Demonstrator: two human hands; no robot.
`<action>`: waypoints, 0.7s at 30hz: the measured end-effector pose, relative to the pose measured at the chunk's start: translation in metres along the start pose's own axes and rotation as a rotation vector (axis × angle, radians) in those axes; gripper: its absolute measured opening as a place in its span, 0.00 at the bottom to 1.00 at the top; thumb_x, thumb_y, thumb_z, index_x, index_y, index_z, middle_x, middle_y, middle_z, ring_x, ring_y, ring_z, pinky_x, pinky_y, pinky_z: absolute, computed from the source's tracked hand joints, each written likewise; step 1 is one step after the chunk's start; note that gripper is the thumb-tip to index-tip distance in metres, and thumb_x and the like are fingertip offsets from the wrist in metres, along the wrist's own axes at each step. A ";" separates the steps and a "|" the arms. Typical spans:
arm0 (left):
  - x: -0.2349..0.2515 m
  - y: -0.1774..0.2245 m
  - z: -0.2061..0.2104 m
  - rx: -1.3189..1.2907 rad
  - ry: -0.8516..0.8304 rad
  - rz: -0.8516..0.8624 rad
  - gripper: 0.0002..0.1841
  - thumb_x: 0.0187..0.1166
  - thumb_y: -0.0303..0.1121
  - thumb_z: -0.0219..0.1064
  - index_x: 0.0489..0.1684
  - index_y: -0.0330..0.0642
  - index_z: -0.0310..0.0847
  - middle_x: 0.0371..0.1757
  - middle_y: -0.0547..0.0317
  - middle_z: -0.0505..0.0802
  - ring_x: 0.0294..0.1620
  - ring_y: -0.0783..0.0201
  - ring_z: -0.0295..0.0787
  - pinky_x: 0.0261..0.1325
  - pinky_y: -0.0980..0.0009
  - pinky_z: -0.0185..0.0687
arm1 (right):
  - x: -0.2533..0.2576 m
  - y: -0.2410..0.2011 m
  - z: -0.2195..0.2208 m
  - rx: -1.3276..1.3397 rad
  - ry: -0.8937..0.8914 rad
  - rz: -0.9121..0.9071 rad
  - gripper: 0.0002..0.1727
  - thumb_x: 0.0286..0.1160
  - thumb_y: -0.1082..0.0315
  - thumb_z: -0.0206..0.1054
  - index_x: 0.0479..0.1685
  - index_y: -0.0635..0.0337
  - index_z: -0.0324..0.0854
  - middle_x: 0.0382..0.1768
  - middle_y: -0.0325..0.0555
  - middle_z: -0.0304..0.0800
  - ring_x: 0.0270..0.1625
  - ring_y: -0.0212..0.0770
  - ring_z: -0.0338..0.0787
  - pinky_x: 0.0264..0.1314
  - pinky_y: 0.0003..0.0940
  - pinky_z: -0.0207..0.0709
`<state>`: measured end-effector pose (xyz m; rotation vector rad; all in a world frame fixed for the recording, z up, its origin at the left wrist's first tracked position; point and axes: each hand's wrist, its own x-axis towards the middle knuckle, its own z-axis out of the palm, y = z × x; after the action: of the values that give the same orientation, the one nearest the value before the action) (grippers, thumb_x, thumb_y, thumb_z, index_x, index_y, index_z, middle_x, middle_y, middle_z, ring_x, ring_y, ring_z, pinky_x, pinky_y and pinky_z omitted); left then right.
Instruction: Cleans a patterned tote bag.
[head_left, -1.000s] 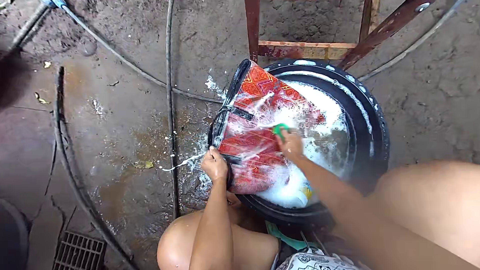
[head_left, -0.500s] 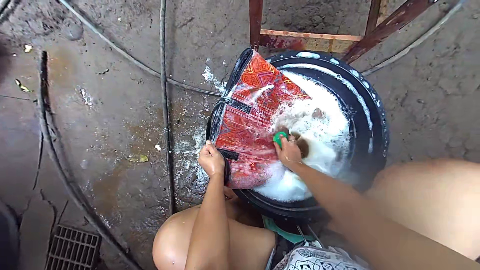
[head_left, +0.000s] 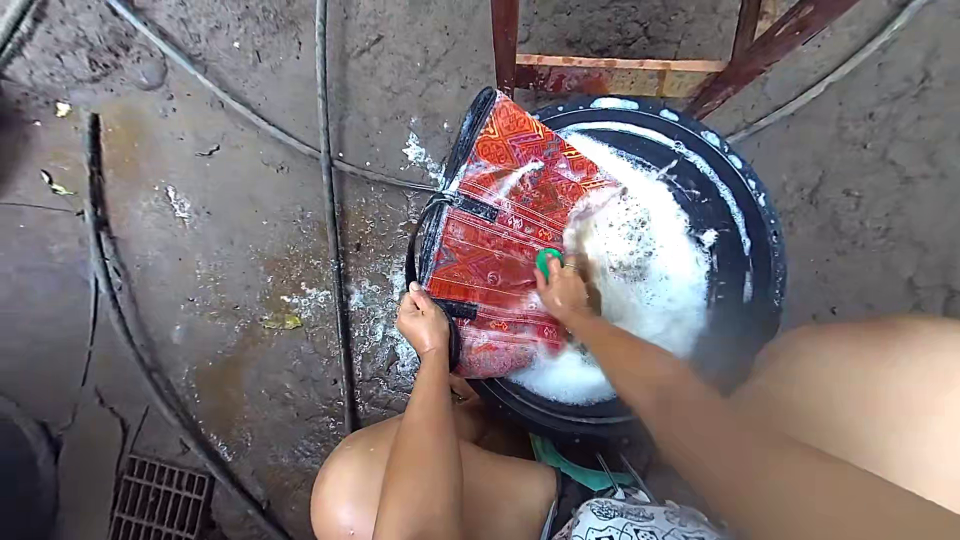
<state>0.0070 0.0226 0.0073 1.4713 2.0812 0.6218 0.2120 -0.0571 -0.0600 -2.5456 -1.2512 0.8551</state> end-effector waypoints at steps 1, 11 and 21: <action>0.002 0.000 0.001 -0.012 0.007 -0.010 0.26 0.95 0.42 0.48 0.24 0.34 0.76 0.22 0.52 0.78 0.28 0.57 0.79 0.41 0.54 0.74 | -0.001 -0.028 0.003 0.060 0.068 -0.017 0.32 0.91 0.49 0.54 0.83 0.65 0.69 0.78 0.78 0.70 0.63 0.74 0.87 0.60 0.64 0.83; 0.001 0.002 -0.001 0.023 -0.007 0.082 0.23 0.87 0.46 0.64 0.38 0.28 0.85 0.31 0.42 0.89 0.38 0.50 0.88 0.49 0.49 0.79 | 0.060 -0.015 -0.017 -0.012 0.140 -0.279 0.29 0.89 0.49 0.56 0.78 0.61 0.76 0.69 0.77 0.79 0.55 0.72 0.91 0.50 0.65 0.85; 0.001 -0.007 0.004 0.027 0.004 0.182 0.23 0.81 0.44 0.70 0.23 0.31 0.83 0.25 0.47 0.86 0.35 0.52 0.86 0.46 0.51 0.78 | 0.065 -0.130 -0.047 0.335 0.019 -0.705 0.24 0.86 0.50 0.61 0.55 0.65 0.87 0.50 0.59 0.93 0.56 0.55 0.92 0.65 0.57 0.82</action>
<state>0.0042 0.0219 -0.0006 1.6892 1.9800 0.6685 0.1837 0.0791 0.0026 -1.6645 -1.6663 0.7754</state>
